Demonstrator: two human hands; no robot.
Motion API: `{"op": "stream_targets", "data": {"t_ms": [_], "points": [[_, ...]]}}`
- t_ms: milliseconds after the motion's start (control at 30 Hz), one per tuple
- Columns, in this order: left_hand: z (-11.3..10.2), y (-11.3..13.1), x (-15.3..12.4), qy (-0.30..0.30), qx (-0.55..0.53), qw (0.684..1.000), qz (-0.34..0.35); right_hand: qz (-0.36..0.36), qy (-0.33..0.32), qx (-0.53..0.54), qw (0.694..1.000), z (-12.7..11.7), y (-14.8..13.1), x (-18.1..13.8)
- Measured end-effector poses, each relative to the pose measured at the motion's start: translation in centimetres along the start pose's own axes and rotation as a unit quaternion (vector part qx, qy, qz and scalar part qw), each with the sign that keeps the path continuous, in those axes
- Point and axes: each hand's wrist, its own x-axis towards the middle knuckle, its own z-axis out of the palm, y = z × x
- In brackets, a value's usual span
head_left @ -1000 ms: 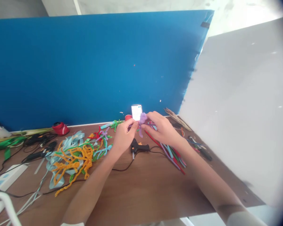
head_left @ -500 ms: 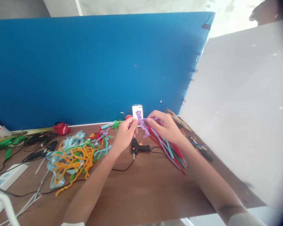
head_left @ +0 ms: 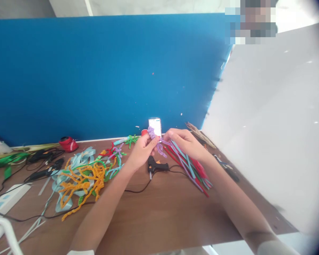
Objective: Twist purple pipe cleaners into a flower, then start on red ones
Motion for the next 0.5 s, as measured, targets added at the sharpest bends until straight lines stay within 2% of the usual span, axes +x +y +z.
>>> {"op": "stream_targets", "data": {"t_ms": [100,167,233,367,500], "points": [[-0.25,0.0,-0.08,0.02,0.164,0.985,0.059,0.048,0.013,0.035,0.998,0.12,0.35,0.05],[-0.34,0.01,-0.16,0.031,0.276,0.956,0.093,0.053,0.018,0.04,0.998,0.31,0.58,0.1],[-0.39,-0.01,-0.23,0.038,0.357,0.926,0.116,0.053,-0.008,0.045,0.998,0.46,0.74,0.13],[-0.47,-0.24,-0.25,0.043,0.442,0.882,0.155,0.06,-0.072,0.023,0.995,0.35,0.86,0.08],[-0.37,-0.48,-0.18,0.028,0.469,0.862,0.189,0.059,-0.063,-0.008,0.996,0.11,1.0,0.07]]}}
